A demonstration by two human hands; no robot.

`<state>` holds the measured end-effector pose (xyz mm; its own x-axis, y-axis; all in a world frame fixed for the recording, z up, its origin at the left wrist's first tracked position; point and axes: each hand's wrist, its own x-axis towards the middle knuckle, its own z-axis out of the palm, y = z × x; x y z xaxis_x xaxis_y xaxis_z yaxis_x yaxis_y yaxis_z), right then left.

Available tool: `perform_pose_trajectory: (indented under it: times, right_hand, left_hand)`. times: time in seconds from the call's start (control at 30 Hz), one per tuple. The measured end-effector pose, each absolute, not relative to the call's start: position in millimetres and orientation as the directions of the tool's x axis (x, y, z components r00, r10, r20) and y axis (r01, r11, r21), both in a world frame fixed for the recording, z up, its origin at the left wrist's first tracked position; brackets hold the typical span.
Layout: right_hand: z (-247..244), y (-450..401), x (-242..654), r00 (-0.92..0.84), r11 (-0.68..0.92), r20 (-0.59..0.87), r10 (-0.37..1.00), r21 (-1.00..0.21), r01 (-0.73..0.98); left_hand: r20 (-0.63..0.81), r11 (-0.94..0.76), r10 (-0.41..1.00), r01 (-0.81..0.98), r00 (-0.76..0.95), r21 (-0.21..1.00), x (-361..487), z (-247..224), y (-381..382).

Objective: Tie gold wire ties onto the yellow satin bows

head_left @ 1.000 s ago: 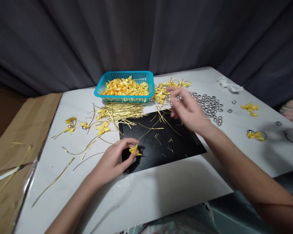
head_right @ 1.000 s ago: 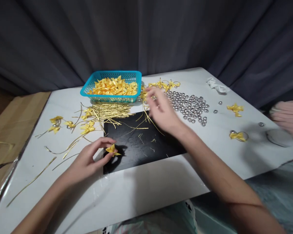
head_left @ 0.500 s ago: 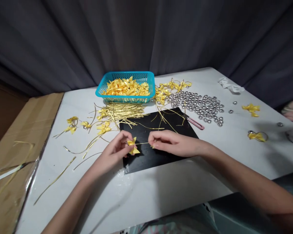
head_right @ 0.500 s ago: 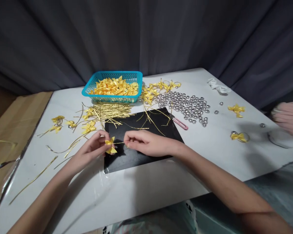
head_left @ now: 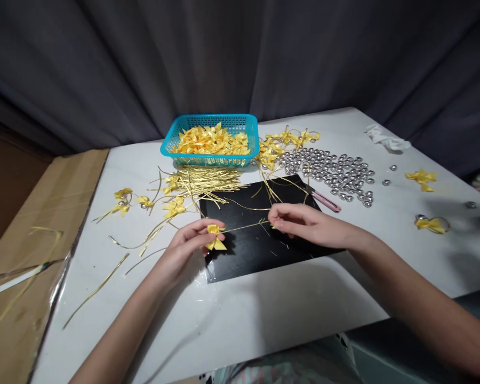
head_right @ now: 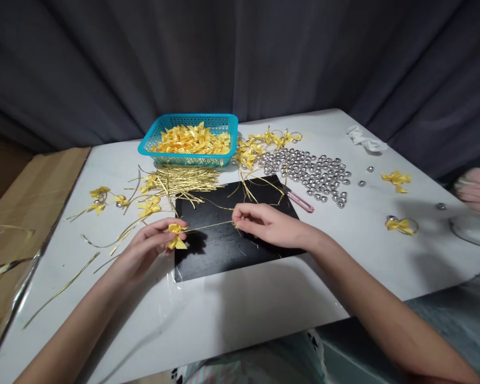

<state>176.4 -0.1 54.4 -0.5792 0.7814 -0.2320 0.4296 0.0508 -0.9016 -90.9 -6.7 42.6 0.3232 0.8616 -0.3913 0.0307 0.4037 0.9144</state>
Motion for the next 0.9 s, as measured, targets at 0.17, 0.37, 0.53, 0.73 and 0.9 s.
perform_pose_trajectory:
  times: [0.17,0.37,0.53,0.73,0.9]
  right_hand:
    - [59,-2,176,-0.607,-0.016,-0.317,0.728,-0.894,0.448]
    - [65,-6,193,-0.527,-0.205,-0.464,0.711,-0.855,0.477]
    - [79,0,222,-0.287,-0.073,-0.300,0.910,-0.796,0.600]
    - [98,0,175,-0.461,0.252,-0.032,0.887,-0.802,0.541]
    - [89,2,112,-0.643,0.335,-0.053,0.764,-0.820,0.465]
  left_hand:
    - [-0.345,0.338,0.891,0.075,0.294,0.938,-90,43,-7]
    - [-0.275,0.268,0.935,0.063,0.222,0.961,-90,37,-4]
    - [-0.283,0.266,0.929,0.098,0.239,0.959,-91,41,-3]
    - [-0.273,0.260,0.942,0.086,0.197,0.962,-89,44,-5]
    - [-0.343,0.317,0.910,0.143,0.233,0.938,-88,49,-6]
